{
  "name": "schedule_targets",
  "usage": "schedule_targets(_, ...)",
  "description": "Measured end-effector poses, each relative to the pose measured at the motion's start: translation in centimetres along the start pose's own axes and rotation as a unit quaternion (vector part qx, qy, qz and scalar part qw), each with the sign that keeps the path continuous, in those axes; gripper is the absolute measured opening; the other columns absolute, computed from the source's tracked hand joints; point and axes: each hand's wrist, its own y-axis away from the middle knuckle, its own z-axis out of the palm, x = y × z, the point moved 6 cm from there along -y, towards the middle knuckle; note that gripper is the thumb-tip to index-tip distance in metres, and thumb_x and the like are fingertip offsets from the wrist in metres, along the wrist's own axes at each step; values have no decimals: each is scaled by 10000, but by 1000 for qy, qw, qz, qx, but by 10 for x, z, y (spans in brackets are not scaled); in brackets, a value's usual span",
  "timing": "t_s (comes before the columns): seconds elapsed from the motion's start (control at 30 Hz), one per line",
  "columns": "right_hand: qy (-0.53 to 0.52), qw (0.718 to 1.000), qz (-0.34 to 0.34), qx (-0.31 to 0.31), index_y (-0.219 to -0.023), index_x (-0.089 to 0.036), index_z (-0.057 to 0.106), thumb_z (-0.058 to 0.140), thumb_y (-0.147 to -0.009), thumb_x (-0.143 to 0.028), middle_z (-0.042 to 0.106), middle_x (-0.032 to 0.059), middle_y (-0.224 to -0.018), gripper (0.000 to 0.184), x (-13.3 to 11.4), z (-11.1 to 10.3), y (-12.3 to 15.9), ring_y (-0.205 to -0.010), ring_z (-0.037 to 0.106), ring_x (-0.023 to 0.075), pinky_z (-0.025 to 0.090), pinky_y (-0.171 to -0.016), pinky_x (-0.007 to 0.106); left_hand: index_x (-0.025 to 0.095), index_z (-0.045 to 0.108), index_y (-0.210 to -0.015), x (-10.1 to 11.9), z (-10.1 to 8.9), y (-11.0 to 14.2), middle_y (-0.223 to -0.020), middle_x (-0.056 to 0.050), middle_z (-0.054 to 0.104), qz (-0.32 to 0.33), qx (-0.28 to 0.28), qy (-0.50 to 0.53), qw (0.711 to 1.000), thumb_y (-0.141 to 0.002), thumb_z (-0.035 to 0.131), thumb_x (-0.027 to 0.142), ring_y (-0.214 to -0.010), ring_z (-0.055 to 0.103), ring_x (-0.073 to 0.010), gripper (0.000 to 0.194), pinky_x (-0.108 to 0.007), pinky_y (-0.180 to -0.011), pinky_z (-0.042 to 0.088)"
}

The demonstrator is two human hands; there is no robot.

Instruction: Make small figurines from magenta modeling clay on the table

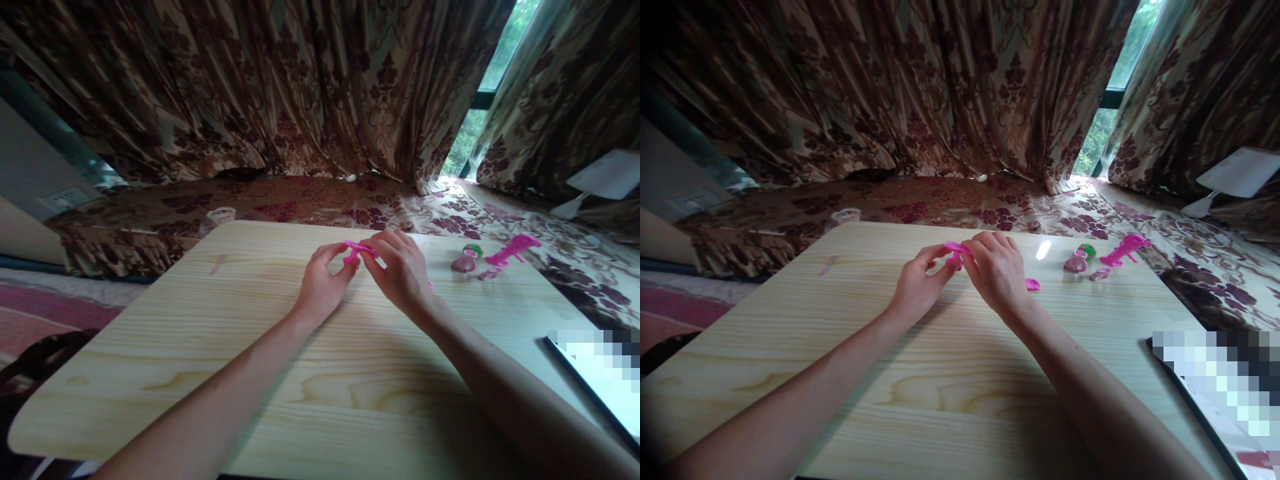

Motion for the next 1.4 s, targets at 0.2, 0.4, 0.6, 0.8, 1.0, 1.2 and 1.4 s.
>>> schedule_targets(0.2,-15,1000,-13,3,-994,-226,642,499,-873,-287,587,65,-992,197,-2,-4,2,-915,487,212,367,-796,348,165,676,-781,-15,12,0,-771,-17,663,-130,-94,237,958,-799,516,348,-798,580,-156,244,-287,-781,432)
schedule_targets(0.4,-42,999,-27,22,-1025,-241,636,495,-872,-279,573,60,-992,211,-3,-6,2,-914,485,210,380,-806,356,182,674,-826,-9,18,8,-832,-22,656,-237,-163,403,869,-760,601,282,-783,578,-128,140,-290,-760,465)
schedule_targets(0.6,-72,996,-40,20,-1079,-262,617,497,-867,-245,568,58,-999,244,-6,-8,3,-920,486,211,394,-813,367,173,690,-792,-7,14,8,-823,-13,666,-241,-148,420,862,-711,656,215,-734,583,-106,97,-263,-758,469)
schedule_targets(0.8,-79,996,-47,15,-1084,-255,615,498,-862,-226,567,64,-1008,252,-6,-7,3,-934,484,215,402,-820,372,181,695,-745,-6,12,6,-766,-10,667,-232,-140,392,879,-723,636,252,-718,582,-112,95,-263,-741,457)
schedule_targets(1.0,-80,996,-39,7,-1076,-244,614,498,-850,-187,566,69,-1006,261,-4,-5,2,-933,483,216,408,-815,375,198,695,-817,-6,10,4,-787,-9,666,-191,-148,340,909,-713,647,286,-766,590,-130,144,-297,-796,438)
schedule_targets(1.2,-80,996,-46,-2,-1066,-247,622,500,-847,-189,568,67,-1007,258,-5,-3,4,-922,483,214,413,-802,368,184,694,-898,-12,12,3,-807,-24,677,-158,-130,290,935,-693,662,282,-761,591,-143,230,-311,-800,430)
schedule_targets(1.4,-71,996,-54,-3,-1055,-251,625,502,-846,-193,571,67,-1009,249,-7,-3,3,-927,483,220,415,-797,376,169,698,-723,-10,2,0,-716,-8,670,-104,-86,190,972,-696,637,337,-725,575,-151,180,-286,-787,411)
